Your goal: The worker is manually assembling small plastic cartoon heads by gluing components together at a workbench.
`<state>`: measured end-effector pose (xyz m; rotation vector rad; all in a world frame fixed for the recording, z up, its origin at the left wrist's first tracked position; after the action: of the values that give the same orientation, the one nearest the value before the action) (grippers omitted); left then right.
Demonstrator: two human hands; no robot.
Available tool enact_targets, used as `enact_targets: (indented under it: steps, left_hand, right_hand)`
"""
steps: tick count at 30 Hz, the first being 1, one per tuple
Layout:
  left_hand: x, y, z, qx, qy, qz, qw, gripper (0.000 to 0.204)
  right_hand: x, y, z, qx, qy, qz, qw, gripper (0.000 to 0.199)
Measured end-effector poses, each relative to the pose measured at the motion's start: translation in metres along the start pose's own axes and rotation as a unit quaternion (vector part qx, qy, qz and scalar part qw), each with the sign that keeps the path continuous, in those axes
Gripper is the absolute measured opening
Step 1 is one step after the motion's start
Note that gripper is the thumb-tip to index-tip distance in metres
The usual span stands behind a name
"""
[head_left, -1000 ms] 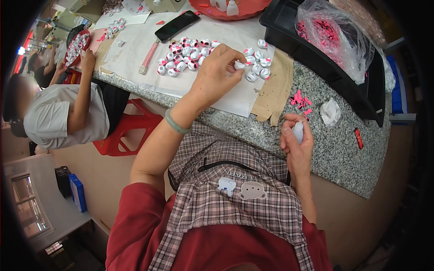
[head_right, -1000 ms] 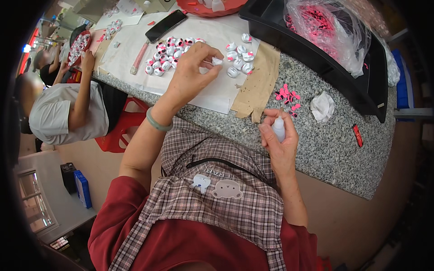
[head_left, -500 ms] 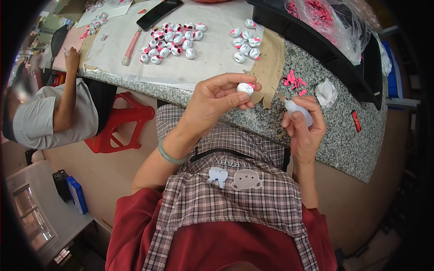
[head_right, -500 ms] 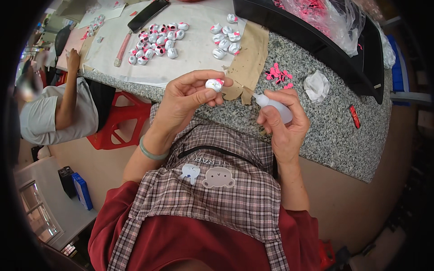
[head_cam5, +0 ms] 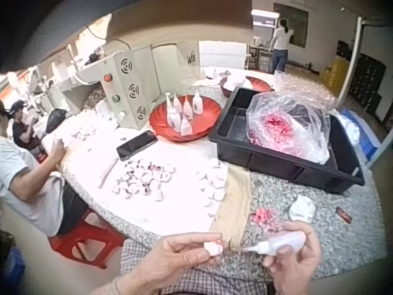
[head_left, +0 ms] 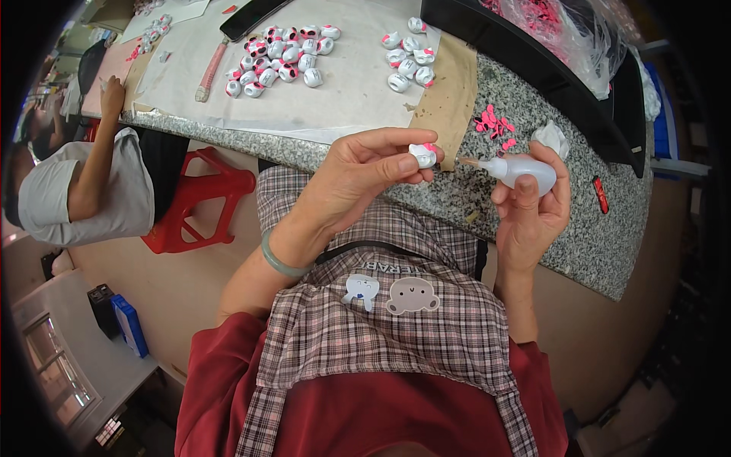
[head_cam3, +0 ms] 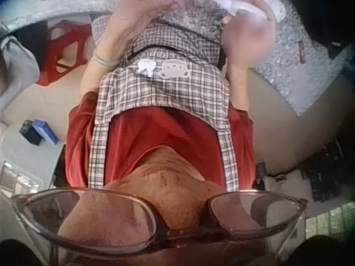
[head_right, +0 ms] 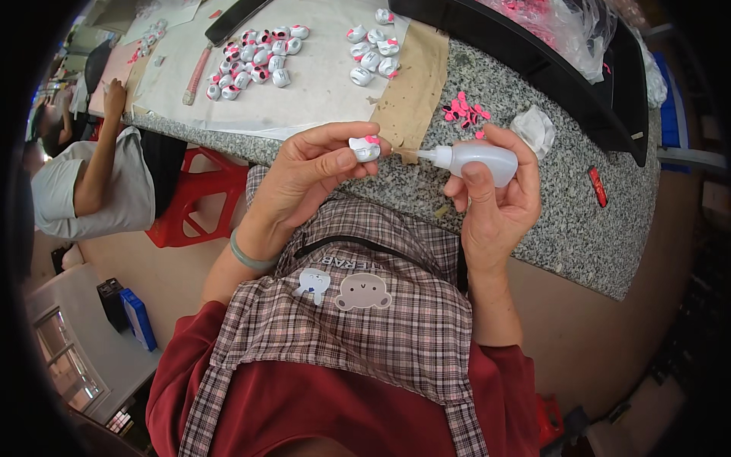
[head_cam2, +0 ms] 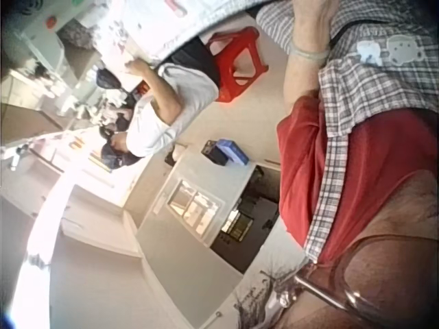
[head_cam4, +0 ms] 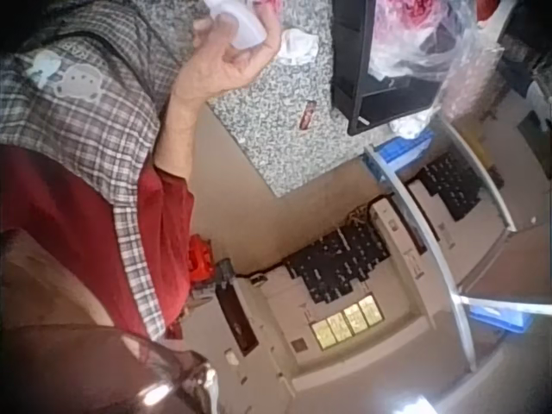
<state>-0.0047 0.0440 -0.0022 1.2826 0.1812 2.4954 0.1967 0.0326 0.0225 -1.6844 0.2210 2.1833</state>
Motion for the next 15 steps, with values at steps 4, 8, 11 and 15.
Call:
enact_targets:
  steps: [4, 8, 11, 15]
  left_hand:
    - [0.001, 0.001, 0.001, 0.016, 0.014, -0.001, 1.0, 0.033]
    - [0.0, 0.0, 0.001, 0.016, 0.007, 0.013, 1.0, 0.03]
    - [0.001, 0.0, 0.002, 0.016, 0.001, 0.018, 1.0, 0.028]
    - [0.001, 0.0, 0.002, 0.021, -0.001, 0.012, 1.0, 0.027]
  right_hand:
    - [-0.005, 0.004, 0.001, -0.001, 0.028, -0.052, 0.998, 0.038]
    - [-0.008, 0.009, 0.002, -0.019, 0.086, -0.112, 0.99, 0.041]
    - [-0.009, 0.011, 0.004, -0.027, 0.102, -0.13, 0.986, 0.041]
    - [-0.01, 0.012, 0.005, -0.031, 0.117, -0.141, 0.983, 0.041]
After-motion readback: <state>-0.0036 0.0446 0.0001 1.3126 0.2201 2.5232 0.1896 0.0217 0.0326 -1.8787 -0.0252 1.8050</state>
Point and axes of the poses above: each hand's wrist, its own y-axis away from the middle knuckle, its own z-axis out of the palm, x = y × z, the point moved 3 cm from there along -y, towards the middle knuckle, and after that the axes turned 12 degrees about x, right-handed, at the moved point
